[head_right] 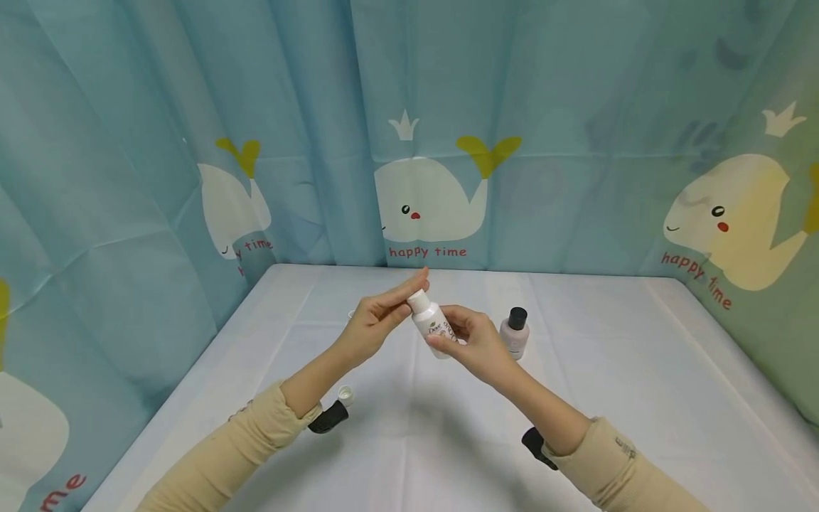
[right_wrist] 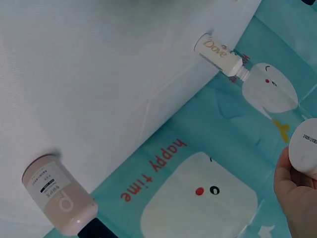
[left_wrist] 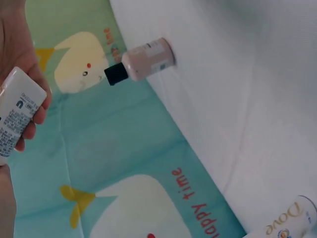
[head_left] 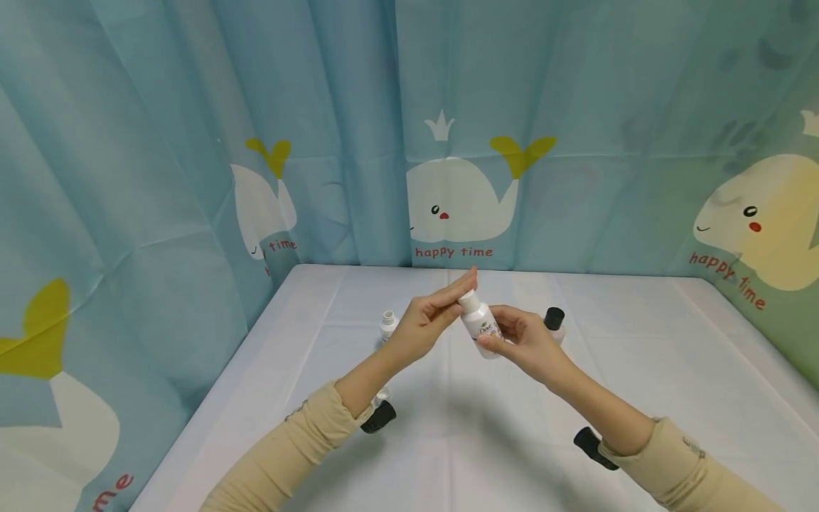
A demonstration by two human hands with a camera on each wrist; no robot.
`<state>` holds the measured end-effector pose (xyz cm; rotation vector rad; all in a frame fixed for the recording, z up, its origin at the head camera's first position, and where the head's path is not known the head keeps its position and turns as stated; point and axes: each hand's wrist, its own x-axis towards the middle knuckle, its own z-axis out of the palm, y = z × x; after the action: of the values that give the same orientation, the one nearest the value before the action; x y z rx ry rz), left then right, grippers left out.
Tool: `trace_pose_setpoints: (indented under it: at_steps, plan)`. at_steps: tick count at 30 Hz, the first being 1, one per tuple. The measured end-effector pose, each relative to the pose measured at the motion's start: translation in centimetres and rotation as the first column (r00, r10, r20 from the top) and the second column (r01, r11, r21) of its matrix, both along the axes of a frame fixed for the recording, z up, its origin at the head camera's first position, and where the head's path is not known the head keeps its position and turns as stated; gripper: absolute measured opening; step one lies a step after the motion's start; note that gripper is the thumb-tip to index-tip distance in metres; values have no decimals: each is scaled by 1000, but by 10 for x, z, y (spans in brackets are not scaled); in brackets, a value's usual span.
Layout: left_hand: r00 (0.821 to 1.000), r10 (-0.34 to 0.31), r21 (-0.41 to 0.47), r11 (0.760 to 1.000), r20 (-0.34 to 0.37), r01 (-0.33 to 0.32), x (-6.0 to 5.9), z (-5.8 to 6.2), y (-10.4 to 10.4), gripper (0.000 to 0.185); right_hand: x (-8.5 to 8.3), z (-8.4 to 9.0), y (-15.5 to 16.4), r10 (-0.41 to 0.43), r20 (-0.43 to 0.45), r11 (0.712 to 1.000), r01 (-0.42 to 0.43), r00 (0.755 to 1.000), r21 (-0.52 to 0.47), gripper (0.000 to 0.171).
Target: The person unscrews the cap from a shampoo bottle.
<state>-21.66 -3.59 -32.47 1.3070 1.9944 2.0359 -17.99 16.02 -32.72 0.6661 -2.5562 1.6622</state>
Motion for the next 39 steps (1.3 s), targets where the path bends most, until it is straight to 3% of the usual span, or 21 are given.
trace_pose_setpoints:
  at_steps: [14, 21, 27, 34, 39]
  plan:
    - [994, 106, 14, 994, 1, -106, 2, -5, 3, 35, 0, -1, -1, 24, -21, 1000, -24, 999, -3, 42]
    - [985, 151, 44, 987, 78, -155, 3, -5, 5, 34, -2, -1, 0, 22, -39, 1000, -22, 999, 10, 41]
    - [969, 224, 65, 971, 105, -231, 4, -5, 6, 31, -2, 0, -1, 11, -50, 1000, -10, 999, 22, 40]
    - [952, 269, 157, 944, 147, -291, 6, -5, 10, 28, -2, 1, -2, -5, -71, 999, 8, 997, 40, 40]
    - [933, 333, 171, 919, 139, -354, 7, -4, 14, 25, -2, 2, -2, -21, -60, 999, 24, 998, 45, 40]
